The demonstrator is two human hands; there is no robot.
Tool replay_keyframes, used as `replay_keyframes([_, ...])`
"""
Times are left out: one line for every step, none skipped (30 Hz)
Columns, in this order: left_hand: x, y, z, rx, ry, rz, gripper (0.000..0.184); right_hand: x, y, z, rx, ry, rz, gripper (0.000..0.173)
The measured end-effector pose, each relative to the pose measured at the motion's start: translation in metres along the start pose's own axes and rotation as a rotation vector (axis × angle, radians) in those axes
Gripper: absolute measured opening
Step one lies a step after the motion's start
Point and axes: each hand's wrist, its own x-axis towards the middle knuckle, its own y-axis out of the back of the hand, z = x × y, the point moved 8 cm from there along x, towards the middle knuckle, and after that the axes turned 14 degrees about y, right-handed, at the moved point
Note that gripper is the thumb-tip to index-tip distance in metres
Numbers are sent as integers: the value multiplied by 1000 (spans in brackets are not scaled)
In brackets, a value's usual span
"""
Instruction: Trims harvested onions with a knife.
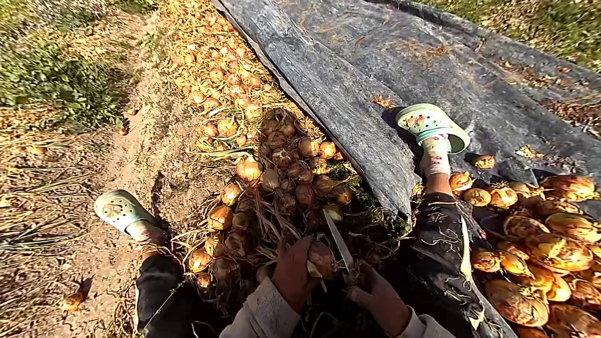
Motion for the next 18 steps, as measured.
replay_keyframes([-6,-8,15,-52,8,-50,62,-1,-1,-5,-9,48,7,121])
replay_keyframes([-11,-16,30,-100,23,-91,62,-2,-2,-8,4,102,31,124])
replay_keyframes([-16,-23,44,-118,15,-102,61,-3,-1,-9,53,160,69,119])
replay_keyframes([-22,-31,56,-90,-25,-86,56,-5,0,-7,159,227,121,103])
replay_keyframes([-29,-37,67,-39,-99,-31,49,-7,0,-1,328,273,174,82])
replay_keyframes([-35,-42,74,13,-164,32,38,-9,0,8,495,260,220,68])
replay_keyframes([-41,-47,77,50,-199,51,30,-12,-1,16,614,200,255,59])
replay_keyframes([-45,-51,76,75,-208,19,25,-16,-1,25,685,129,287,55])
replay_keyframes([-48,-55,74,88,-196,-33,24,-20,-1,33,731,63,321,49])
replay_keyframes([-51,-59,71,98,-171,-82,22,-24,-1,40,754,5,352,37])
replay_keyframes([-54,-63,68,105,-138,-129,22,-28,-1,47,752,-52,391,23])
replay_keyframes([-56,-67,65,96,-92,-189,24,-30,-1,53,729,-97,429,16])
replay_keyframes([-56,-73,61,81,-34,-254,25,-32,1,56,703,-127,466,14])
replay_keyframes([-54,-80,58,63,36,-338,24,-32,3,57,676,-140,498,14])
replay_keyframes([-49,-86,56,51,97,-439,24,-32,6,56,651,-131,521,14])
replay_keyframes([-42,-93,56,42,117,-518,24,-30,12,54,616,-94,548,17])
replay_keyframes([-32,-99,59,40,116,-590,24,-28,22,49,554,-35,575,23])
replay_keyframes([-21,-105,64,52,100,-658,26,-27,35,42,470,42,604,32])
